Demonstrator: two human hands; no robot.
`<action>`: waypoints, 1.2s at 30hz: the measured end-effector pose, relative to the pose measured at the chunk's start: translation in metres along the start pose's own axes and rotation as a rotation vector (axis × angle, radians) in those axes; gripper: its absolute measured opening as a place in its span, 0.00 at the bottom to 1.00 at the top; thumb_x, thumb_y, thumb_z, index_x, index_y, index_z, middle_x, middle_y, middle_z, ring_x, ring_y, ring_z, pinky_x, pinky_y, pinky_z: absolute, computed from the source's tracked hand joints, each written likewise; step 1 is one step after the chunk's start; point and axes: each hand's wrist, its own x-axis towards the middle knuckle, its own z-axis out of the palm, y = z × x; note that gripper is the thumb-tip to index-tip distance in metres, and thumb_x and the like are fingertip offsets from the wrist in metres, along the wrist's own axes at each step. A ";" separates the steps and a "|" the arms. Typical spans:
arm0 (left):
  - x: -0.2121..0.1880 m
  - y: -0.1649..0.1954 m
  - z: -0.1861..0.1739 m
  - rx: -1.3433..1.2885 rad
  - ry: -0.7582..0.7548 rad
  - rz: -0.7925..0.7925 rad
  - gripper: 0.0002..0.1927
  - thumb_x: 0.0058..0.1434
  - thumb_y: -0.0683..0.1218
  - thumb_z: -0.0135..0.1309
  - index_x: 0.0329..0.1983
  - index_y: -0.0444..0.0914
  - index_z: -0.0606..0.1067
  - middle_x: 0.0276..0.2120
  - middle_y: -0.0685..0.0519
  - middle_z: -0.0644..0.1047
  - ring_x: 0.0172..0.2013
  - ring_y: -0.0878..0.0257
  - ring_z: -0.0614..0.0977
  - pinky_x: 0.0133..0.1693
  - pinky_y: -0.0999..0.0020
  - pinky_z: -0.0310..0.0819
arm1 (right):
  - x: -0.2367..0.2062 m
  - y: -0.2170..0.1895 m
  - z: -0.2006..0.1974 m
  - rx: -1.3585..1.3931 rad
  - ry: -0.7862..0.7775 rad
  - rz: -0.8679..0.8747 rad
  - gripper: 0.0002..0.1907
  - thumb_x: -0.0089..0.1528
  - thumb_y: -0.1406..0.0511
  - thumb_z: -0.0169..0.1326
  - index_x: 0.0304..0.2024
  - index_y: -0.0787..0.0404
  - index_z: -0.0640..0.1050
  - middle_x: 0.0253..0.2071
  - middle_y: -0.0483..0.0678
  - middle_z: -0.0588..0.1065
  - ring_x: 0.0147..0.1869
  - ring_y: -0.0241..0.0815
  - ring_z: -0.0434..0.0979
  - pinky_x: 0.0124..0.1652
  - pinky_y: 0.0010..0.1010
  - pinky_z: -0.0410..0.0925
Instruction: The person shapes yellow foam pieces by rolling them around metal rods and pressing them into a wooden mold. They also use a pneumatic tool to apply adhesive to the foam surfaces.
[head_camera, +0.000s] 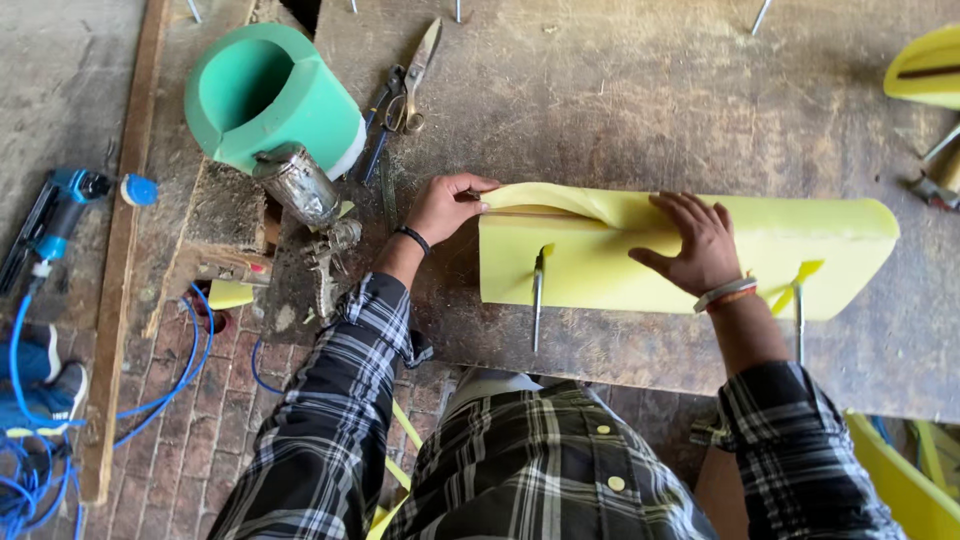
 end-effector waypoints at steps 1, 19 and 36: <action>-0.001 -0.001 0.000 0.010 0.015 0.051 0.16 0.59 0.37 0.63 0.50 0.40 0.81 0.50 0.54 0.84 0.49 0.64 0.85 0.53 0.69 0.80 | 0.006 -0.010 -0.002 0.045 0.018 -0.022 0.47 0.52 0.46 0.66 0.69 0.56 0.69 0.72 0.52 0.67 0.77 0.52 0.62 0.71 0.51 0.54; -0.024 -0.029 -0.001 0.075 0.005 0.409 0.11 0.60 0.38 0.64 0.42 0.47 0.84 0.49 0.54 0.84 0.51 0.62 0.86 0.52 0.69 0.84 | 0.062 -0.172 0.037 -0.239 -0.064 -0.230 0.32 0.48 0.47 0.70 0.50 0.54 0.80 0.58 0.43 0.77 0.64 0.46 0.75 0.59 0.39 0.69; -0.039 -0.032 -0.020 0.236 -0.131 0.558 0.18 0.55 0.43 0.67 0.51 0.41 0.81 0.58 0.46 0.77 0.60 0.49 0.75 0.60 0.53 0.68 | 0.056 -0.174 0.059 -0.195 0.097 -0.268 0.15 0.56 0.55 0.68 0.42 0.53 0.85 0.54 0.39 0.81 0.58 0.41 0.80 0.56 0.35 0.72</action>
